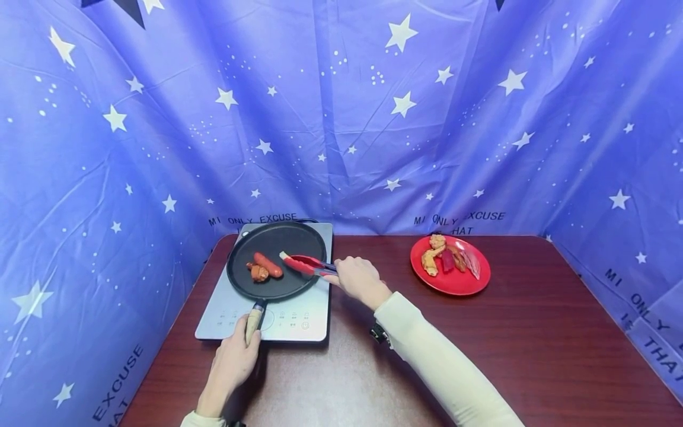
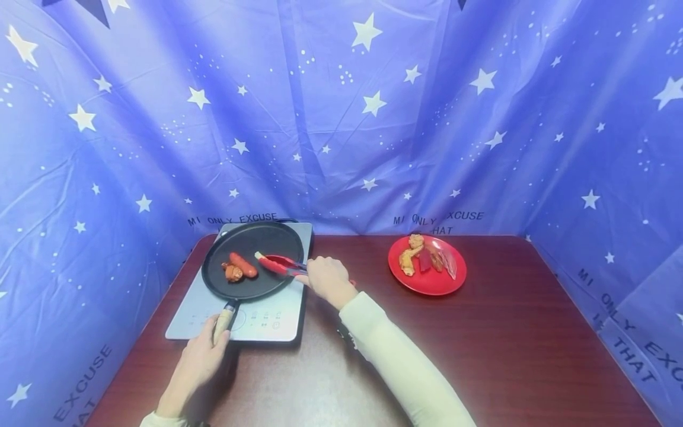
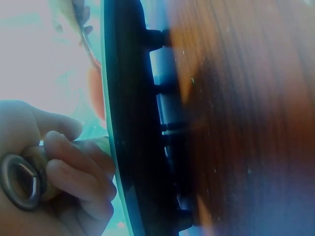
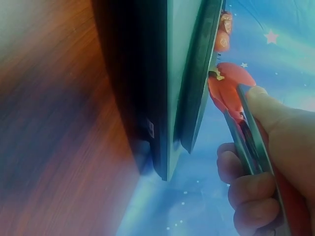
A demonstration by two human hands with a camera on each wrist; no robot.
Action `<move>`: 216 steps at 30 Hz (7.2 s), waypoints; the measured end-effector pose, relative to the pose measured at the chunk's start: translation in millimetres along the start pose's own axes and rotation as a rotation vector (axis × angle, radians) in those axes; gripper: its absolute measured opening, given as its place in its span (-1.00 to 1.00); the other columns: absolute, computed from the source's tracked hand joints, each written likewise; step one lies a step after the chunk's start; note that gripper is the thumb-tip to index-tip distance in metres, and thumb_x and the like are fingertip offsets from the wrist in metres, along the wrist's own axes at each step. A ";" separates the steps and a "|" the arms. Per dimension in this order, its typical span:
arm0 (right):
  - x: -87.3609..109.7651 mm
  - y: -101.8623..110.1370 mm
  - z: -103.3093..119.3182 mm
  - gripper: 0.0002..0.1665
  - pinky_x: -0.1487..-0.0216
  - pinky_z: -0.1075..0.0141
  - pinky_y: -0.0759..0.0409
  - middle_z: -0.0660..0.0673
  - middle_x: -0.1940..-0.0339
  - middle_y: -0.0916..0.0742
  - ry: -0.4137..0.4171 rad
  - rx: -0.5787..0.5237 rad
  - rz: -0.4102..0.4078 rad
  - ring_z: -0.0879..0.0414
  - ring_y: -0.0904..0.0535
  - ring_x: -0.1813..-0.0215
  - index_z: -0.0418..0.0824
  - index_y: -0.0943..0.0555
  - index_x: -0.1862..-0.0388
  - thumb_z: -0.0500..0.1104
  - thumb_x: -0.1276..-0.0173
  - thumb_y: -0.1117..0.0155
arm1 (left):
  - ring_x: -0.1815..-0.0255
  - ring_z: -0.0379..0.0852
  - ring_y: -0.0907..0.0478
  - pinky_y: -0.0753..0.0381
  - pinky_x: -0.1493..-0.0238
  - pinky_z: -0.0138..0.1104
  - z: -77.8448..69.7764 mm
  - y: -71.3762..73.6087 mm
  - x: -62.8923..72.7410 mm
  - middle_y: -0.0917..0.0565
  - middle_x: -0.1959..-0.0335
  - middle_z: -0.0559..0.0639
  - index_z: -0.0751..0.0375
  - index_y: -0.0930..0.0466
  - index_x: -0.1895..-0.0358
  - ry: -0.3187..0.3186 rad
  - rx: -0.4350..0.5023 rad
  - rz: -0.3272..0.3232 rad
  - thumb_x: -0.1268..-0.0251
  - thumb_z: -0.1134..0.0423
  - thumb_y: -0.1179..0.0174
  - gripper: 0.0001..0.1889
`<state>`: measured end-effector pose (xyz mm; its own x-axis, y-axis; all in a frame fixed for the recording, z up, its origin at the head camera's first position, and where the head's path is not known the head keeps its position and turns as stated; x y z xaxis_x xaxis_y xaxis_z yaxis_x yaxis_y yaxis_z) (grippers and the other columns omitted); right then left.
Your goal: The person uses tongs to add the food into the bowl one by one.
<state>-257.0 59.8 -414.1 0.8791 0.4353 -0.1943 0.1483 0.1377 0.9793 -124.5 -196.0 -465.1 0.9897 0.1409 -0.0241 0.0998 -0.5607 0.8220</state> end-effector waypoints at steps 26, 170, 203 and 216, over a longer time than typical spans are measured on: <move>-18.6 -5.3 22.1 -0.44 0.56 0.13 -0.51 -0.13 0.56 -0.61 -0.050 0.045 0.024 -0.03 -0.58 0.53 -0.20 -0.58 0.38 0.30 -0.29 -0.13 | 0.46 0.13 -0.54 -0.42 0.48 0.00 1.0 0.4 -0.1 -0.59 0.37 0.28 0.27 -0.23 -0.31 -0.003 0.013 -0.006 -0.37 0.14 -0.02 -0.49; 144.5 14.7 -171.9 -0.31 0.32 -0.13 -0.50 -0.47 0.37 -0.60 -0.664 -0.134 0.156 -0.39 -0.55 0.30 -0.39 -0.57 0.48 0.27 -0.29 -0.11 | 0.40 0.16 -0.56 -0.43 0.46 0.01 1.8 0.8 0.5 -0.59 0.30 0.33 0.29 -0.20 -0.33 -0.012 0.015 0.011 -0.37 0.10 -0.02 -0.45; 164.1 8.4 -186.6 -0.21 0.47 -0.08 -0.53 -0.29 0.57 -0.56 -0.578 -0.121 0.093 -0.22 -0.54 0.49 -0.41 -0.49 0.40 0.38 -0.22 -0.12 | 0.42 0.14 -0.55 -0.43 0.45 0.01 1.4 3.3 -0.7 -0.59 0.28 0.35 0.29 -0.20 -0.33 -0.006 0.011 0.000 -0.37 0.11 -0.01 -0.46; 181.3 5.4 -189.7 -0.29 0.53 -0.10 -0.50 -0.31 0.59 -0.56 -0.561 -0.103 0.002 -0.28 -0.53 0.52 -0.39 -0.46 0.40 0.31 -0.25 -0.15 | 0.41 0.16 -0.57 -0.44 0.43 0.02 2.9 0.4 -1.0 -0.61 0.29 0.32 0.27 -0.23 -0.32 -0.012 0.001 -0.018 -0.37 0.12 -0.02 -0.47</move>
<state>-182.8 308.2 -454.7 0.9895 -0.0998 -0.1049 0.1260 0.2358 0.9636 -125.2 -198.7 -466.3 0.9890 0.1409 -0.0459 0.1177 -0.5591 0.8207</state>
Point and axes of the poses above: each hand's wrist, its own x-axis away from the middle knuckle, its own y-axis out of the back of the hand, z = x × y, the point moved 1 cm from there along -x, towards the middle knuckle
